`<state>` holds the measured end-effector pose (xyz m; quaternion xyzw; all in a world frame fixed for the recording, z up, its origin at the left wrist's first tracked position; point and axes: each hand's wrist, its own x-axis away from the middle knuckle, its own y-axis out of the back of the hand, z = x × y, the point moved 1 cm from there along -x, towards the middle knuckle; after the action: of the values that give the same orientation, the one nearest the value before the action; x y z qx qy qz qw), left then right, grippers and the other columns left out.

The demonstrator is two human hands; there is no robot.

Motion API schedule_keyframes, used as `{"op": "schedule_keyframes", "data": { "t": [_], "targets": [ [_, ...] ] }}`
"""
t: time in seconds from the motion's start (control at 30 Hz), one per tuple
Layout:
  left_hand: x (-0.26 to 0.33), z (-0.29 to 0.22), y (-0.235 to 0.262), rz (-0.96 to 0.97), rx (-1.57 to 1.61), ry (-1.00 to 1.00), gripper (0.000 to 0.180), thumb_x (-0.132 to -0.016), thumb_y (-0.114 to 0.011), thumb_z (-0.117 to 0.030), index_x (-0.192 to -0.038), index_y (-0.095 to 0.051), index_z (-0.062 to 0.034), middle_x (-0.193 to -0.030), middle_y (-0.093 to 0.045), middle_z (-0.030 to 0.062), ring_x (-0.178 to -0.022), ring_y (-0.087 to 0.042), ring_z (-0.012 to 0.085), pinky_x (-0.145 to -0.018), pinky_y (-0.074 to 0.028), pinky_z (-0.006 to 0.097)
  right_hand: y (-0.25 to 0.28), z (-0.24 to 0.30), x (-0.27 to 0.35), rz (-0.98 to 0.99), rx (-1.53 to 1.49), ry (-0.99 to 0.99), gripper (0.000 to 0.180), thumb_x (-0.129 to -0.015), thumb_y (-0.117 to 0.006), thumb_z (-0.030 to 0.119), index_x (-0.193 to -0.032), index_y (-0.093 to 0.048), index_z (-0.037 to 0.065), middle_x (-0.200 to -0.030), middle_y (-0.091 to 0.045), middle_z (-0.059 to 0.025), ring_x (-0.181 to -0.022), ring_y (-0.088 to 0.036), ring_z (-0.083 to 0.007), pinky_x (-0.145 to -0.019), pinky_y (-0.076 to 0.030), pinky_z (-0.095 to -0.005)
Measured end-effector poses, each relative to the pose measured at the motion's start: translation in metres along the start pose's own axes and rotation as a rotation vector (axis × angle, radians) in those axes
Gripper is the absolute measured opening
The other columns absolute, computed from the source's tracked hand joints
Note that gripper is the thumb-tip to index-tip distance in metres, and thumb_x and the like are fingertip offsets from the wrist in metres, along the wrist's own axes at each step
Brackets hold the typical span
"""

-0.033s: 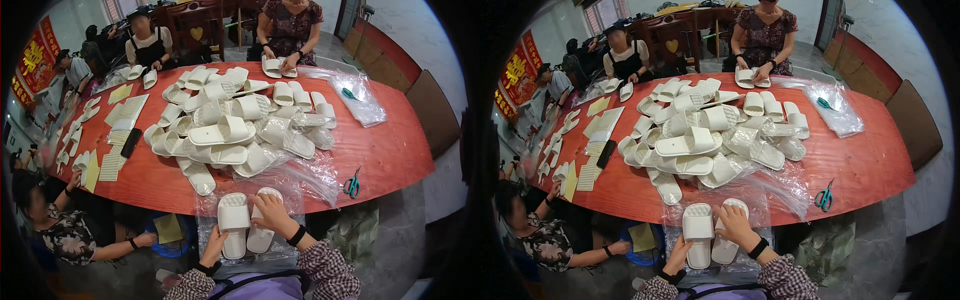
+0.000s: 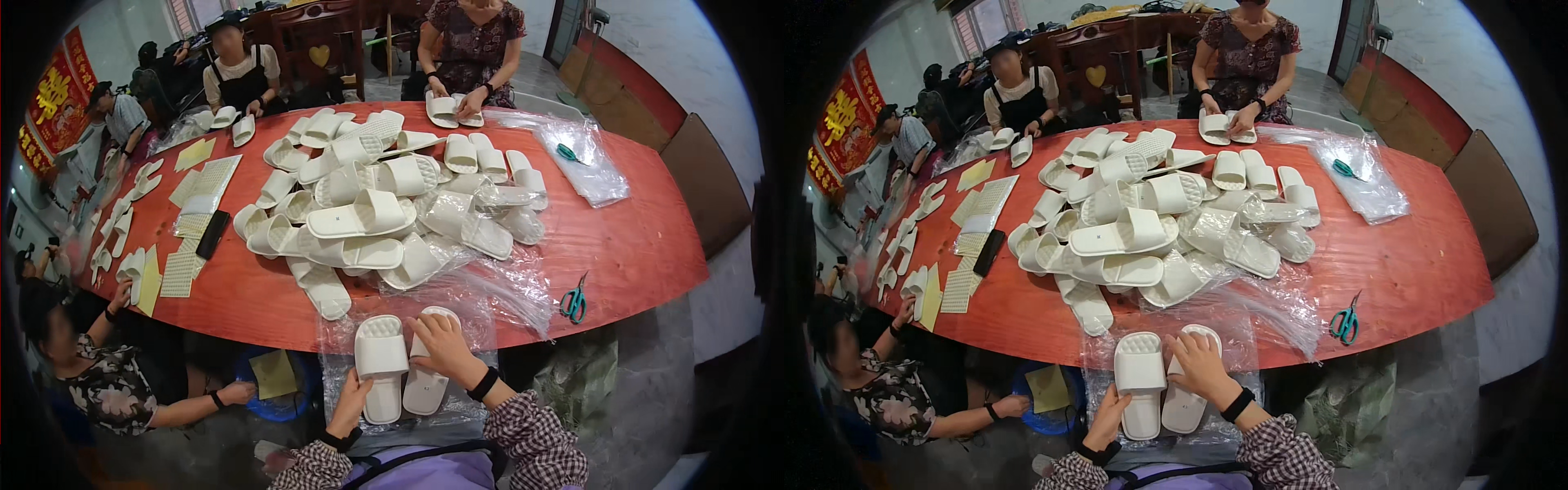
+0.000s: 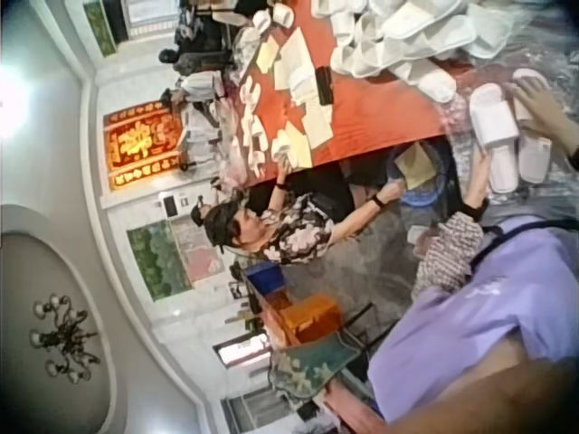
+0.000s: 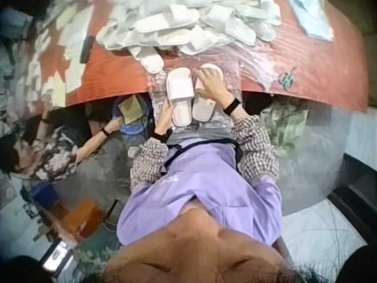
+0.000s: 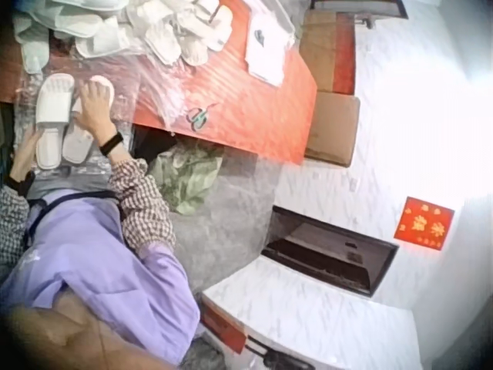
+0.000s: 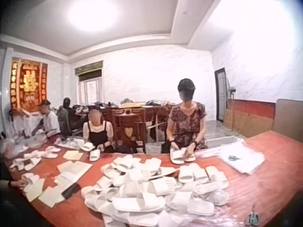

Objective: Packing white plastic slippers into clear plastic bags.

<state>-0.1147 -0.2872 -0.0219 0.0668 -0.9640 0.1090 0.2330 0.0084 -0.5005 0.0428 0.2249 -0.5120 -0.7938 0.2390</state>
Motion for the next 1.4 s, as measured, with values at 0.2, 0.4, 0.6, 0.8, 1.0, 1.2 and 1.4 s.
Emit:
{"op": "schedule_keyframes", "data": {
  "t": [0.2,0.4,0.6,0.8,1.0,1.2,1.4],
  "targets": [
    [-0.002,-0.011,-0.007,-0.049,-0.062,-0.151,0.053,-0.095,-0.048,-0.003,-0.144,-0.029,0.0018,-0.131,-0.050,0.0157,-0.119,-0.049,0.0210,-0.102,-0.038,0.031,0.023,-0.008,0.025,-0.009,-0.223,0.033,0.089,-0.071,-0.081,0.023,-0.146,-0.034,0.009,-0.147,-0.033,-0.0196,-0.135,-0.035,-0.0380,-0.110,-0.032,-0.0475],
    [0.015,-0.031,-0.010,-0.125,-0.635,-0.424,0.076,-0.087,-0.057,0.001,-0.151,-0.015,0.0014,-0.147,-0.029,0.0260,-0.136,-0.032,0.0364,-0.111,-0.029,0.041,0.047,-0.070,0.119,-0.462,-0.537,-0.439,0.039,-0.090,-0.063,0.010,-0.127,-0.055,0.001,-0.119,-0.059,-0.0128,-0.108,-0.058,-0.0225,-0.090,-0.048,-0.0315],
    [0.057,-0.062,-0.043,-0.057,-0.852,-0.620,0.067,-0.082,-0.057,0.002,-0.145,-0.033,-0.0016,-0.152,-0.021,0.0240,-0.142,-0.019,0.0410,-0.115,-0.020,0.047,0.041,-0.140,0.224,-1.051,-0.860,-0.920,0.018,-0.099,-0.051,0.013,-0.109,-0.062,0.003,-0.098,-0.063,-0.0020,-0.083,-0.059,-0.0085,-0.071,-0.047,-0.0221],
    [0.075,-0.052,-0.060,0.084,-0.934,-0.710,0.048,-0.080,-0.060,0.001,-0.127,-0.056,-0.0013,-0.145,-0.036,0.0229,-0.138,-0.030,0.0412,-0.113,-0.025,0.047,0.029,-0.195,0.230,-1.202,-1.228,-0.929,0.018,-0.098,-0.052,0.013,-0.112,-0.061,0.005,-0.095,-0.064,-0.0028,-0.080,-0.060,-0.0092,-0.068,-0.049,-0.0213],
    [0.085,-0.043,-0.061,0.147,-0.964,-0.742,0.045,-0.080,-0.062,0.001,-0.125,-0.057,-0.0006,-0.143,-0.039,0.0231,-0.135,-0.035,0.0399,-0.111,-0.030,0.044,0.027,-0.220,0.192,-1.139,-1.213,-0.899,0.030,-0.094,-0.053,0.010,-0.123,-0.057,0.002,-0.090,-0.062,-0.0050,-0.073,-0.062,-0.0119,-0.059,-0.049,-0.0218],
    [0.084,-0.033,-0.069,0.215,-0.926,-0.666,0.043,-0.083,-0.061,-0.001,-0.126,-0.057,-0.0016,-0.142,-0.041,0.0241,-0.131,-0.040,0.0407,-0.108,-0.034,0.043,0.013,-0.257,0.205,-1.331,-1.211,-0.931,0.024,-0.094,-0.054,0.009,-0.115,-0.063,0.001,-0.089,-0.065,-0.0033,-0.069,-0.059,-0.0111,-0.058,-0.050,-0.0237],
    [0.085,-0.036,-0.066,0.230,-0.946,-0.704,0.040,-0.085,-0.061,-0.003,-0.125,-0.058,-0.0023,-0.138,-0.046,0.0224,-0.127,-0.045,0.0392,-0.105,-0.038,0.043,0.027,-0.250,0.224,-1.505,-1.456,-0.780,0.017,-0.094,-0.057,0.008,-0.109,-0.062,0.005,-0.090,-0.065,-0.0021,-0.073,-0.060,-0.0106,-0.065,-0.051,-0.0238]
  ]
}}
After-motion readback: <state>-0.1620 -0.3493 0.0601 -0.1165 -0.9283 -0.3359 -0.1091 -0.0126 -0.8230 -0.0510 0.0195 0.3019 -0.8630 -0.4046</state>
